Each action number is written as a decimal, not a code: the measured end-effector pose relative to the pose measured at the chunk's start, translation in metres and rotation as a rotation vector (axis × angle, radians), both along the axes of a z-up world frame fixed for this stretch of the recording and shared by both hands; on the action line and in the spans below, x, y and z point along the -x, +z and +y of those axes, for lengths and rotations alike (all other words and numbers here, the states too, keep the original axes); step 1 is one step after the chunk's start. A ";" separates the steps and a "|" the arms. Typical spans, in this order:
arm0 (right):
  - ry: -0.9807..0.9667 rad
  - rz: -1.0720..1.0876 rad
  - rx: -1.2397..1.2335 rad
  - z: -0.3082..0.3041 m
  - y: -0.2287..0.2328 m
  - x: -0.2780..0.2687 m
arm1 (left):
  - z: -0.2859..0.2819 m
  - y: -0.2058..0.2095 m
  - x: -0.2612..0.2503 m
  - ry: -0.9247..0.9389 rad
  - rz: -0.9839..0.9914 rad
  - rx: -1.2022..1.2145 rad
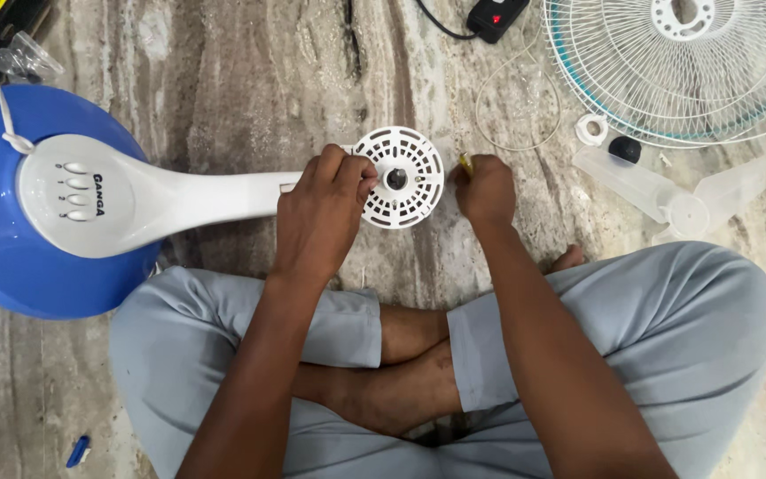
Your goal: The person uses a screwdriver to tighten screws on the white plastic rear grille of a disassembled pedestal fan. The person holds the grille steady with one hand while turning the screwdriver with the other, working on multiple screws around the central hub.
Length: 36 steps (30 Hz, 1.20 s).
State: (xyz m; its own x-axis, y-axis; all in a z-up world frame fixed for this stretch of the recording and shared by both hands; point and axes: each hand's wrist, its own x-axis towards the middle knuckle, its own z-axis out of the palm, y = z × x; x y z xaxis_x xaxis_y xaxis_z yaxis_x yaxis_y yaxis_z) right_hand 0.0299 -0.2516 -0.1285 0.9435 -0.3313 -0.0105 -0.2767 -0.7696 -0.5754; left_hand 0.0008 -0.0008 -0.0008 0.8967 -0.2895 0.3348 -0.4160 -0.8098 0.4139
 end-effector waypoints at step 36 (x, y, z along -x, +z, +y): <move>0.406 -0.399 -0.891 0.065 0.146 0.036 | 0.014 -0.007 -0.005 -0.031 0.187 0.644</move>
State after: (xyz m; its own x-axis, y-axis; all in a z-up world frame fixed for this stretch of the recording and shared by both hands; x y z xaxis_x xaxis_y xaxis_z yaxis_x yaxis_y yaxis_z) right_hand -0.0059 -0.1869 0.0175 0.9706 -0.0154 0.2404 0.2401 -0.0166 -0.9706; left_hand 0.0054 0.0135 -0.0081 0.9508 -0.1107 0.2895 -0.3098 -0.3655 0.8777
